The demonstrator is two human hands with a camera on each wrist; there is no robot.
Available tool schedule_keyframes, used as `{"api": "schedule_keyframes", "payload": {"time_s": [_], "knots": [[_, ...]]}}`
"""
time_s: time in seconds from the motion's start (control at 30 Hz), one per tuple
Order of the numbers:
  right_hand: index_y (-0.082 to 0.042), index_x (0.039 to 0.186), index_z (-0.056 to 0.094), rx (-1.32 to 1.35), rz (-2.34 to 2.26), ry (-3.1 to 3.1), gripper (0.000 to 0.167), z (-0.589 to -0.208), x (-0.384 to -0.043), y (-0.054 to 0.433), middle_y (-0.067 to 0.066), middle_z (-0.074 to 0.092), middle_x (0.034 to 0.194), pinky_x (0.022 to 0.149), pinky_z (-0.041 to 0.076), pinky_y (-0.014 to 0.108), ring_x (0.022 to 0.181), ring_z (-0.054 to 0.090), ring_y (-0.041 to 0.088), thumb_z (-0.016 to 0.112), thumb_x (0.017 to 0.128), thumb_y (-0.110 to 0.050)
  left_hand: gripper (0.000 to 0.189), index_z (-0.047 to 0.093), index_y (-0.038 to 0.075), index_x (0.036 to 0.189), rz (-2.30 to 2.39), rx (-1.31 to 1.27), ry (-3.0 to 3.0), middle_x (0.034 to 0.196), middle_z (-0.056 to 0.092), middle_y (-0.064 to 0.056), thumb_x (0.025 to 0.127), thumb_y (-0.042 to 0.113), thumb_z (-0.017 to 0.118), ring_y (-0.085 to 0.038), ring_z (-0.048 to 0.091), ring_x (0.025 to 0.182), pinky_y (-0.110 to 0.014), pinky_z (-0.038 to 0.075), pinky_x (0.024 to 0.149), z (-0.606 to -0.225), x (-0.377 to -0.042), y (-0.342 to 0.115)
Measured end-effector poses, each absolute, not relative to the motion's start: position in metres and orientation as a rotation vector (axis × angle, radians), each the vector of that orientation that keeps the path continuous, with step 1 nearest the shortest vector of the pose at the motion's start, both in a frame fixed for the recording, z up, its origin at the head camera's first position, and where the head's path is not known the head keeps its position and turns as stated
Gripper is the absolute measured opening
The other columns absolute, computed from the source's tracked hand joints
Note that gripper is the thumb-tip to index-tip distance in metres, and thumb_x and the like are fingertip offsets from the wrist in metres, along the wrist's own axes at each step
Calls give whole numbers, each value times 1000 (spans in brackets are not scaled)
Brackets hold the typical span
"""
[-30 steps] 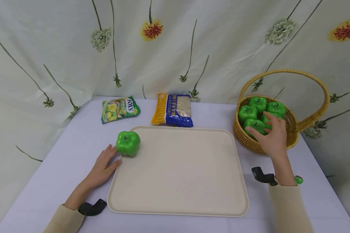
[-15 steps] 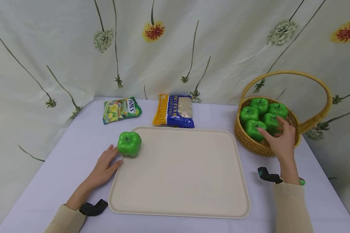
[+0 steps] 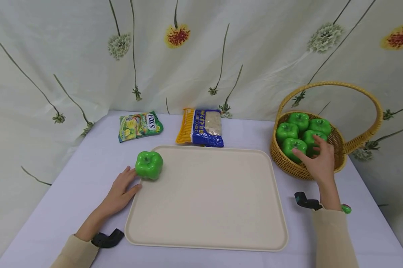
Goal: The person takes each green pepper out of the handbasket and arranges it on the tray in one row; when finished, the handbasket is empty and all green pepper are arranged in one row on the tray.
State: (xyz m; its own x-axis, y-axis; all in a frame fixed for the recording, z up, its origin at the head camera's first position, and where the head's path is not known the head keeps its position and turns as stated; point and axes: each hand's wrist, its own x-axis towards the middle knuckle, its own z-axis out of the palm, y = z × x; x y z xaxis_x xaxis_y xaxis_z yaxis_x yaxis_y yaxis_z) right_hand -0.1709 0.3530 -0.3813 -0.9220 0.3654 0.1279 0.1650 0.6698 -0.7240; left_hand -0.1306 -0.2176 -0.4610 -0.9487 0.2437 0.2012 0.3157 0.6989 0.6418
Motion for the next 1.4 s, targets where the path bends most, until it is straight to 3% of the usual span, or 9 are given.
{"api": "schedule_keyframes", "payload": {"time_s": [0.17, 0.33, 0.53, 1.4], "knots": [[-6, 155, 22, -363, 1067, -2659, 86, -383, -171, 353, 30, 28, 148, 83, 41, 38, 126, 39, 47, 66, 91, -41, 49, 46, -6, 140, -1089, -469, -2789, 146, 43, -28, 95, 10, 56, -54, 18, 144, -72, 8, 113, -462, -131, -218], [-4, 155, 21, -335, 1038, -2702, 88, -385, -171, 352, 33, 27, 146, 88, 43, 53, 125, 39, 49, 67, 90, -42, 49, 46, -5, 140, -1093, -468, -2792, 147, 43, -27, 95, 10, 57, -53, 17, 144, -72, 8, 113, -462, -131, -218], [-5, 155, 23, -329, 987, -2732, 89, -386, -171, 351, 35, 30, 143, 89, 38, 64, 123, 40, 51, 67, 90, -45, 49, 46, -5, 140, -1090, -469, -2789, 147, 43, -27, 95, 11, 56, -54, 17, 144, -72, 9, 112, -461, -132, -218], [1, 151, 29, -292, 792, -2835, 84, -388, -171, 351, 37, 37, 141, 89, 32, 71, 122, 41, 52, 63, 91, -48, 49, 46, -4, 140, -1081, -457, -2804, 147, 42, -27, 95, 11, 56, -53, 17, 144, -71, 8, 113, -461, -131, -218]]}}
